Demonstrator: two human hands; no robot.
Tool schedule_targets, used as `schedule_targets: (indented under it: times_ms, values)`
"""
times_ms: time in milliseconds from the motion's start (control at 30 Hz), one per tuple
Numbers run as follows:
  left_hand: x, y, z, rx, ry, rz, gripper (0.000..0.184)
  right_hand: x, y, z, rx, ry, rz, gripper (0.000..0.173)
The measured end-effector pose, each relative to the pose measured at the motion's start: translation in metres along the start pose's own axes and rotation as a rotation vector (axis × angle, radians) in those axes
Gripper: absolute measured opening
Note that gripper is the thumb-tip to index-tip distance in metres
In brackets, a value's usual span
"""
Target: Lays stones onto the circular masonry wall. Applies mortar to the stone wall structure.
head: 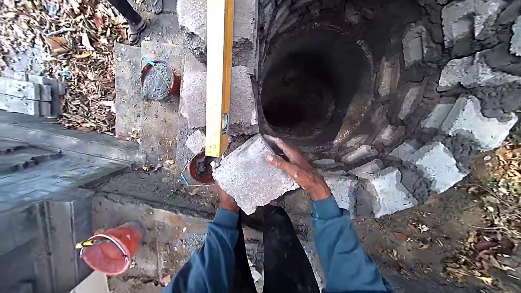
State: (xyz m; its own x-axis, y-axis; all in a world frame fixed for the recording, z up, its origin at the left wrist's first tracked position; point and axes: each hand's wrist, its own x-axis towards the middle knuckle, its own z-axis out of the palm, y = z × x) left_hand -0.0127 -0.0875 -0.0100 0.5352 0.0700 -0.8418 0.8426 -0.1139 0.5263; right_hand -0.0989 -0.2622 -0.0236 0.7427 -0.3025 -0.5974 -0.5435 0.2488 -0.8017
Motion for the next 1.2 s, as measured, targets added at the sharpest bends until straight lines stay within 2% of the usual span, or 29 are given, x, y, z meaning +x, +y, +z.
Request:
schedule_targets:
  times_ms: [67, 133, 200, 333, 500, 600, 700, 767, 833, 1000, 1200]
  values:
    - [0.029, -0.019, -0.011, -0.086, 0.015, 0.009, 0.060, 0.000, -0.004, 0.003, -0.054, 0.009, 0.007, 0.068]
    - [0.037, -0.023, -0.012, -0.132, 0.012, -0.003, 0.057, -0.004, -0.009, 0.006, -0.069, 0.022, 0.028, 0.064]
    - [0.041, -0.029, -0.014, -0.209, -0.069, -0.003, 0.056, -0.008, -0.014, 0.006, -0.078, 0.031, 0.043, 0.060]
    - [0.036, -0.024, -0.012, -0.258, -0.128, 0.012, 0.059, -0.015, -0.020, 0.005, -0.072, 0.010, 0.072, 0.058]
    - [0.035, -0.027, -0.019, -0.164, -0.179, -0.021, 0.062, -0.014, -0.011, 0.001, -0.042, 0.010, 0.080, 0.057]
    - [0.033, -0.019, -0.016, -0.196, -0.204, -0.001, 0.060, -0.021, -0.019, 0.006, -0.043, 0.040, 0.094, 0.054]
    - [0.036, -0.019, -0.018, -0.281, -0.280, 0.199, 0.063, -0.012, -0.020, 0.007, -0.020, 0.030, 0.077, 0.054]
    - [0.038, -0.026, -0.025, -0.243, -0.337, 0.377, 0.078, -0.005, -0.018, 0.007, 0.008, 0.021, 0.075, 0.057]
    - [0.034, -0.029, -0.028, -0.159, -0.345, 0.464, 0.092, -0.001, -0.016, 0.005, 0.018, 0.007, 0.073, 0.059]
    - [0.029, -0.023, -0.025, -0.064, -0.261, 0.492, 0.078, 0.006, -0.025, 0.003, -0.024, -0.010, 0.102, 0.056]
    - [0.032, -0.019, -0.033, -0.035, -0.313, 0.505, 0.066, -0.005, -0.044, 0.009, -0.129, 0.054, 0.114, 0.051]
